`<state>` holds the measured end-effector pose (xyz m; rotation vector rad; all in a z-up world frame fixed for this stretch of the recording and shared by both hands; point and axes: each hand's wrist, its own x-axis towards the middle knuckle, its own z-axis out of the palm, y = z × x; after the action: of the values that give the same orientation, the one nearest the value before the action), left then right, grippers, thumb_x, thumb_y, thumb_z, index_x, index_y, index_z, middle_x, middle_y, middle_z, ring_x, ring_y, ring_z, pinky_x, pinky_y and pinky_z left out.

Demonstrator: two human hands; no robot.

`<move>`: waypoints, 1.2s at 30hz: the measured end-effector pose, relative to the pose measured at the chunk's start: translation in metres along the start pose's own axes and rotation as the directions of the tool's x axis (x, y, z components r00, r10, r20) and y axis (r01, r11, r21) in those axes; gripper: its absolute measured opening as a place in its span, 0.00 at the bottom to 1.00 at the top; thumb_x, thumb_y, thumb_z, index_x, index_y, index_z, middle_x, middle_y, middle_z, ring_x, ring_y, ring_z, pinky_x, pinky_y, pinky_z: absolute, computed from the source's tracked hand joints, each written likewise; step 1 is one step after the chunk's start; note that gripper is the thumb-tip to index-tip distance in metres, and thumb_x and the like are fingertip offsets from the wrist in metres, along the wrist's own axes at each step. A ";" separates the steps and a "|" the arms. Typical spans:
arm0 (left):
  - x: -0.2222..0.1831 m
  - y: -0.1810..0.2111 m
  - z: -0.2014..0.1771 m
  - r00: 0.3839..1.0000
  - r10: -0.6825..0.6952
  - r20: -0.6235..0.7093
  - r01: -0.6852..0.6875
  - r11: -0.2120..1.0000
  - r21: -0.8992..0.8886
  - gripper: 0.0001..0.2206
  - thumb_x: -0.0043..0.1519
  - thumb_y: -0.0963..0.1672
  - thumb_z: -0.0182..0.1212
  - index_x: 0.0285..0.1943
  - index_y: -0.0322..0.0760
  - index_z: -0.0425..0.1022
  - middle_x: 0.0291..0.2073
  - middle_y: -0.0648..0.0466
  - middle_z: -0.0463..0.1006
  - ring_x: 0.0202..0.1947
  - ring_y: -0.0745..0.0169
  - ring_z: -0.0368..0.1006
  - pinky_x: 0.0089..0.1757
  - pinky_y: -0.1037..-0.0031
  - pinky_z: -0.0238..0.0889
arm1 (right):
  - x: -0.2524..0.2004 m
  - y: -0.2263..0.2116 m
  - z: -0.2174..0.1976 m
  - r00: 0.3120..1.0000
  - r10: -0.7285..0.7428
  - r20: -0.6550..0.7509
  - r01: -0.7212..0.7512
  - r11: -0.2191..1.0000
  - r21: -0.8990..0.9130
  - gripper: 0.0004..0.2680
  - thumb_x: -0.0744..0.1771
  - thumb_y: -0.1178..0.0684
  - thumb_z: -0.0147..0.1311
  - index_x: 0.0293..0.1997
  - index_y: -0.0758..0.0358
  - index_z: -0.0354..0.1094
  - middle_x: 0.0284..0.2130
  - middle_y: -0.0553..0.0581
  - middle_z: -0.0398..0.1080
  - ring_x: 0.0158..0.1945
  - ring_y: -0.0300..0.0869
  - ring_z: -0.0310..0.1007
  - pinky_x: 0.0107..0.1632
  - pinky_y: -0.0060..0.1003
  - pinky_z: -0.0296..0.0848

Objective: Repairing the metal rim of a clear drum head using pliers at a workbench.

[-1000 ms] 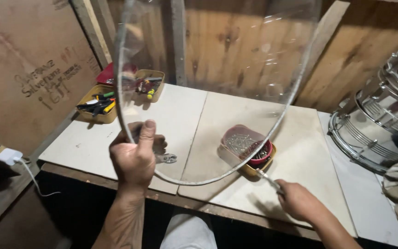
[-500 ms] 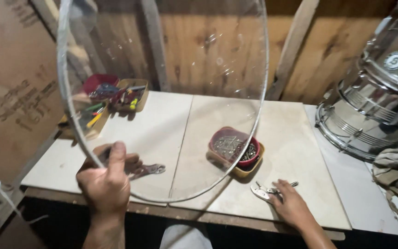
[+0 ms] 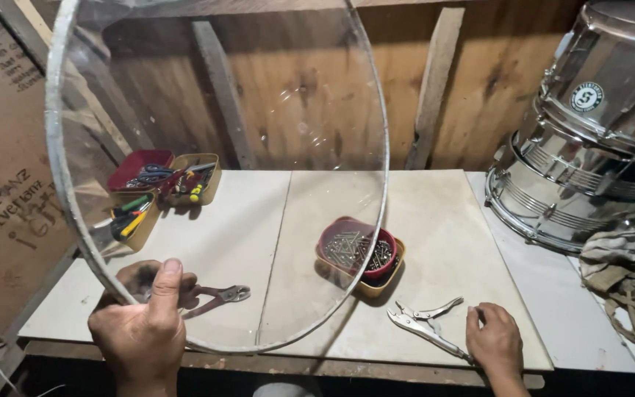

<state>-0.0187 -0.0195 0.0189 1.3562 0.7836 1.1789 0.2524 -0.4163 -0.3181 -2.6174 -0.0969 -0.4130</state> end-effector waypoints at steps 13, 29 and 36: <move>-0.001 -0.002 -0.002 0.987 0.157 0.026 -0.159 0.974 0.162 0.10 0.66 0.41 0.64 0.33 0.27 0.74 0.24 0.44 0.79 0.22 0.57 0.76 0.30 0.69 0.79 | -0.001 -0.009 -0.009 0.994 0.078 0.071 -0.080 0.996 0.025 0.13 0.67 0.44 0.49 0.46 0.58 0.78 0.52 0.52 0.76 0.60 0.49 0.71 0.64 0.45 0.68; -0.008 0.008 -0.001 0.986 0.163 0.016 -0.162 0.953 0.255 0.10 0.64 0.42 0.67 0.32 0.29 0.77 0.26 0.48 0.81 0.27 0.61 0.79 0.35 0.71 0.79 | -0.002 -0.031 -0.032 0.961 0.202 0.189 -0.205 0.979 -0.002 0.15 0.68 0.42 0.45 0.51 0.56 0.77 0.58 0.50 0.73 0.63 0.49 0.68 0.62 0.47 0.68; -0.004 -0.002 -0.002 0.974 0.223 0.043 -0.227 0.951 0.211 0.09 0.64 0.41 0.66 0.32 0.30 0.74 0.26 0.47 0.80 0.26 0.60 0.79 0.35 0.72 0.77 | -0.001 -0.021 -0.021 0.978 0.157 0.134 -0.161 0.987 0.016 0.14 0.67 0.44 0.47 0.47 0.57 0.78 0.55 0.50 0.75 0.62 0.48 0.69 0.65 0.44 0.67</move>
<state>-0.0215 -0.0218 0.0160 1.6694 0.7748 1.2838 0.2424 -0.4075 -0.2911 -2.6007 0.0628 -0.1808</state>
